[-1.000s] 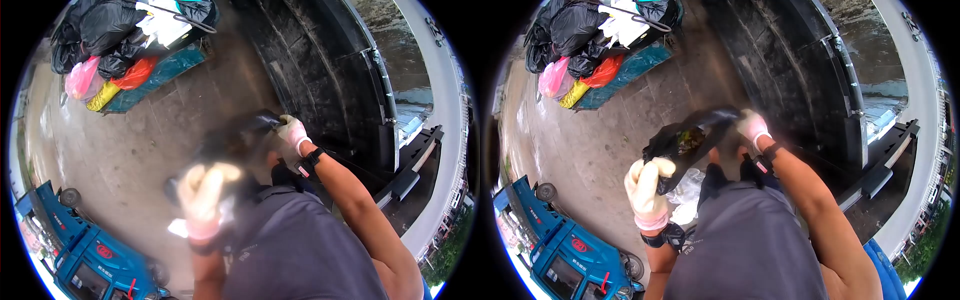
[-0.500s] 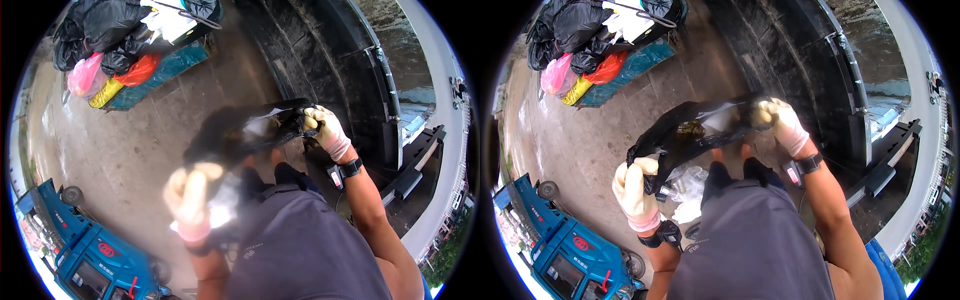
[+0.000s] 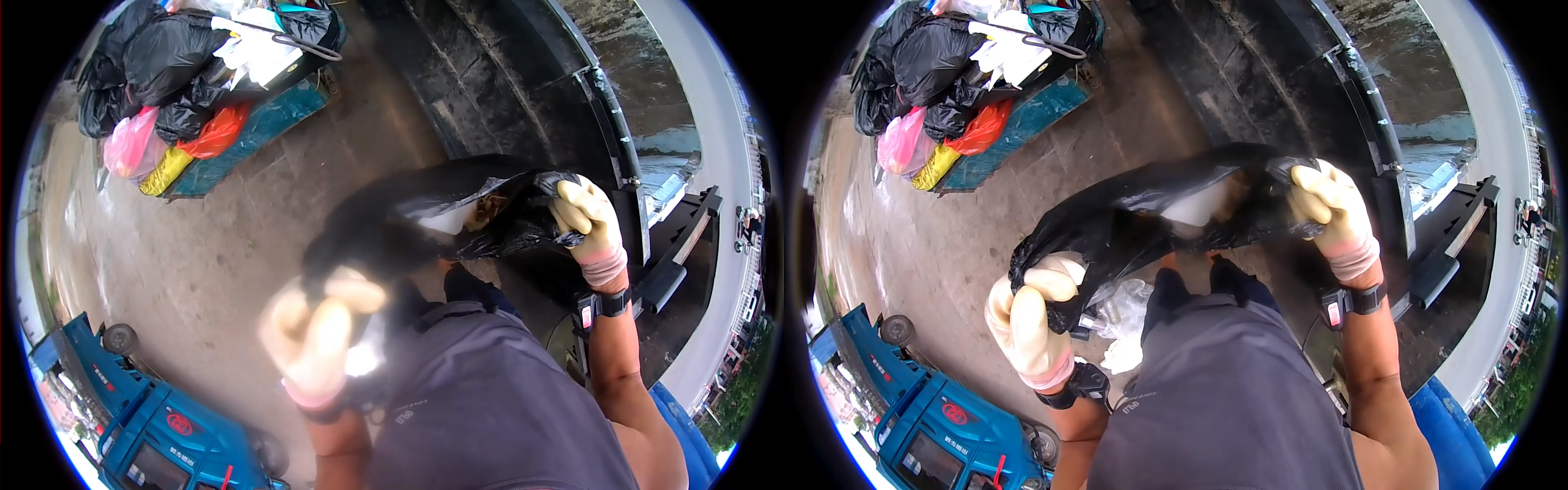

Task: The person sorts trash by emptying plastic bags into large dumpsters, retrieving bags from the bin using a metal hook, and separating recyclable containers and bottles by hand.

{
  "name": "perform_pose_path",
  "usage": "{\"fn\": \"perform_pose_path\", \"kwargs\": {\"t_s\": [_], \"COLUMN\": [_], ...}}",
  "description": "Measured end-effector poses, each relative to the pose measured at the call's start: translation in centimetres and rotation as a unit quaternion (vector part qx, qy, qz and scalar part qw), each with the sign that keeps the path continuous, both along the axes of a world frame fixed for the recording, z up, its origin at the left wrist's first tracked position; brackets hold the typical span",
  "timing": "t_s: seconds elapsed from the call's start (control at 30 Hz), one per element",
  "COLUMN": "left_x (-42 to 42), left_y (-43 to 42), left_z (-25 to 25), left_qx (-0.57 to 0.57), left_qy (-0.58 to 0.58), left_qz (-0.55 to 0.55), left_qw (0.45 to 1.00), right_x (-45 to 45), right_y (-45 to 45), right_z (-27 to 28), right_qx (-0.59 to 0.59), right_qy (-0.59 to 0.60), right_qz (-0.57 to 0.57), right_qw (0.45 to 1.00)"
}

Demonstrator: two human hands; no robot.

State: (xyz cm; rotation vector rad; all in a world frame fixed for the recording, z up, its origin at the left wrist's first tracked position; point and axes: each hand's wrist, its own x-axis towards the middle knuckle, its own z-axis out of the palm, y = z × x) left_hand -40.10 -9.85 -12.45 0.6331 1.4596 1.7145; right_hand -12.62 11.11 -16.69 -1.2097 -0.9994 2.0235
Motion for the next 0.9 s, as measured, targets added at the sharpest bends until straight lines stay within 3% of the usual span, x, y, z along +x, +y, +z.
{"fn": "perform_pose_path", "kwargs": {"t_s": [0.1,0.27,0.33,0.37,0.4,0.47,0.53,0.6,0.67,0.73,0.77,0.8,0.9], "left_x": [0.6,0.1,0.5,0.4,-0.7,-2.9,-2.7,-1.5,-0.4,1.2,2.7,3.2,4.5], "left_y": [1.0,2.8,4.8,5.7,6.6,8.6,10.4,12.8,15.3,17.8,19.1,20.2,24.0], "left_z": [2.3,3.2,5.9,6.9,7.2,8.1,10.8,13.3,16.2,18.6,20.1,21.2,23.4], "left_qx": [0.030,0.178,0.192,0.211,0.244,0.315,0.365,0.383,0.409,0.368,0.348,0.334,0.409], "left_qy": [-0.066,0.078,0.071,0.072,0.071,0.086,0.133,0.378,0.455,0.598,0.670,0.727,0.717], "left_qz": [-0.012,-0.074,-0.101,-0.125,-0.167,-0.255,-0.221,-0.102,-0.054,0.026,0.041,0.058,-0.026], "left_qw": [0.997,0.978,0.974,0.967,0.953,0.910,0.895,0.837,0.789,0.712,0.655,0.597,0.564], "right_x": [1.4,5.4,7.8,8.4,8.9,8.6,9.7,12.5,14.5,15.8,17.2,18.5,22.2], "right_y": [0.0,-1.0,-1.3,-1.4,-1.5,-1.3,-1.7,-1.3,-1.3,-1.3,-2.0,-2.5,-4.4], "right_z": [2.2,6.4,7.8,9.1,10.4,13.1,14.8,17.7,19.9,21.3,21.1,21.9,23.6], "right_qx": [0.027,0.124,0.169,0.388,0.573,0.756,0.652,0.706,0.750,0.772,0.766,0.760,0.739], "right_qy": [-0.005,-0.035,-0.049,-0.197,-0.345,-0.477,-0.289,-0.393,-0.430,-0.419,-0.347,-0.393,-0.492], "right_qz": [-0.045,-0.164,-0.204,-0.130,-0.123,-0.042,-0.168,-0.183,-0.193,-0.205,-0.225,-0.214,-0.196], "right_qw": [0.999,0.978,0.963,0.891,0.733,0.447,0.681,0.561,0.464,0.433,0.493,0.472,0.415]}}
